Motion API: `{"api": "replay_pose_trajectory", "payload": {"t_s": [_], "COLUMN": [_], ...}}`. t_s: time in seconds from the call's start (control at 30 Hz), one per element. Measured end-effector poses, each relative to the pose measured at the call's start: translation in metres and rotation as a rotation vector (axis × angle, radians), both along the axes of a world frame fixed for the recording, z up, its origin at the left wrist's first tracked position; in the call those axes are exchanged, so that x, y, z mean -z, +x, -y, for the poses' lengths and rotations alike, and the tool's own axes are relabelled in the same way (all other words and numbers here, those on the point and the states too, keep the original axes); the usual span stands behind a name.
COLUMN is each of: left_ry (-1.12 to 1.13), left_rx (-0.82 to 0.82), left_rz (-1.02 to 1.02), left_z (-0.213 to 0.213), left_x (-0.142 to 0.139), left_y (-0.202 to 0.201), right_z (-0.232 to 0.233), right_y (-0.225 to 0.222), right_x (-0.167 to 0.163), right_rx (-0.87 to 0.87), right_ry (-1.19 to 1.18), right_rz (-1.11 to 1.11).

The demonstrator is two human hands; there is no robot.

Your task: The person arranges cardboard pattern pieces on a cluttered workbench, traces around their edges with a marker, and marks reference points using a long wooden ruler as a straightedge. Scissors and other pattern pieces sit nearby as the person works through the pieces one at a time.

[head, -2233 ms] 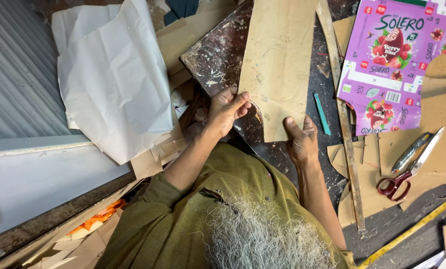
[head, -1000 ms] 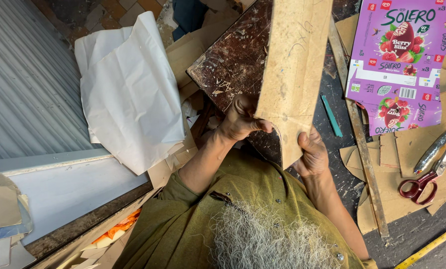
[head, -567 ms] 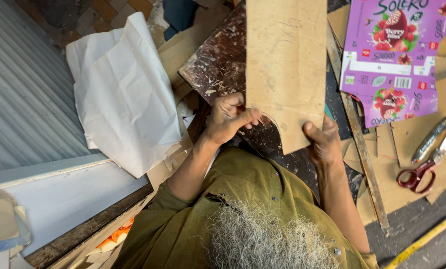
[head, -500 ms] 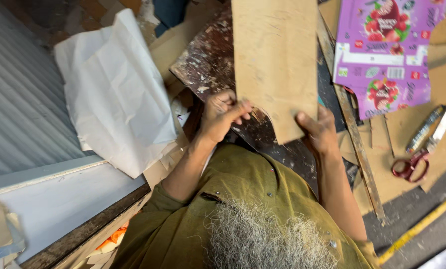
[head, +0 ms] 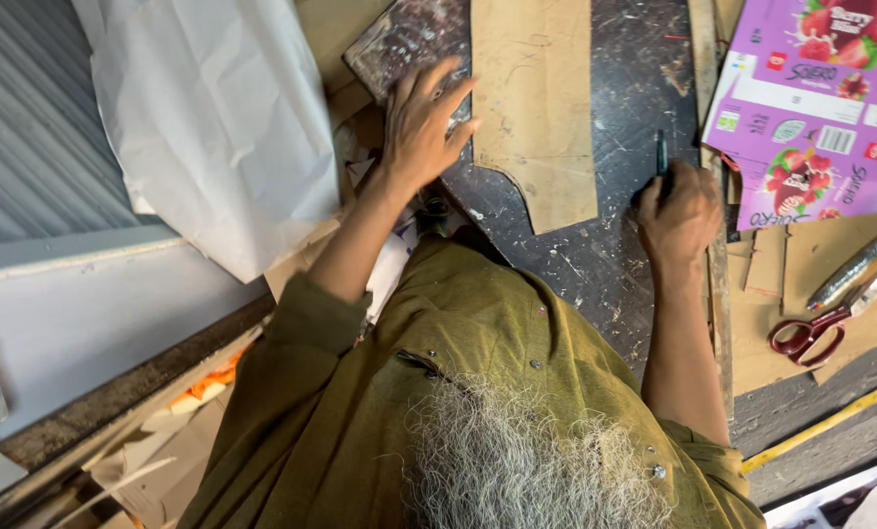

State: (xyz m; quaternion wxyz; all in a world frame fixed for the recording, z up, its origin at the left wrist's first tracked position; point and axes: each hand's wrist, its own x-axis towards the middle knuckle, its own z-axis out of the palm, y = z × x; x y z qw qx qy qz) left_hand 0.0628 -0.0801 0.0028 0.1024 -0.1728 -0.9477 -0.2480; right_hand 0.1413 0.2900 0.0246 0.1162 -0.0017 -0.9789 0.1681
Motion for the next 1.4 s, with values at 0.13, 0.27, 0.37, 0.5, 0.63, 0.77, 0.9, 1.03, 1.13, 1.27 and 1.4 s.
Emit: {"api": "replay_pose_trajectory", "payload": {"t_s": [0.13, 0.27, 0.37, 0.5, 0.63, 0.77, 0.9, 1.03, 1.13, 1.27, 1.4], "left_ry": [-0.104, -0.085, -0.021, -0.045, -0.063, -0.036, 0.005, 0.040, 0.038, 0.158, -0.016], "left_rx": [0.127, 0.167, 0.190, 0.132, 0.084, 0.066, 0.070, 0.079, 0.072, 0.106, 0.041], "left_rz": [0.016, 0.145, 0.097, 0.165, 0.204, 0.228, 0.229, 0.165, 0.188, 0.330, 0.262], "left_z": [0.011, 0.018, 0.021, 0.018, 0.012, 0.008, 0.008, 0.008, 0.009, 0.008, 0.006], "left_x": [0.014, 0.024, 0.024, 0.024, 0.027, 0.032, 0.037, 0.042, 0.043, 0.040, 0.033], "left_y": [-0.038, -0.046, -0.046, -0.046, -0.046, -0.048, -0.045, -0.045, -0.045, -0.047, -0.046], "right_z": [0.044, 0.113, 0.141, 0.145, 0.146, 0.146, 0.142, 0.137, 0.135, 0.131, 0.128], "right_y": [-0.001, -0.006, -0.024, -0.040, -0.040, -0.038, -0.037, -0.035, -0.031, -0.026, -0.018], "right_x": [-0.029, -0.040, -0.037, -0.028, -0.014, -0.005, -0.003, -0.006, -0.009, -0.010, -0.014], "right_rx": [-0.333, -0.519, -0.591, -0.670, -0.698, -0.648, -0.693, -0.690, -0.663, -0.640, -0.598], "right_ry": [-0.005, -0.088, -0.070, -0.033, 0.072, 0.330, 0.272, 0.178, 0.178, 0.114, 0.178], "right_rz": [-0.175, 0.117, 0.027, 0.021, -0.043, 0.096, 0.035, -0.014, -0.009, -0.028, -0.014]}}
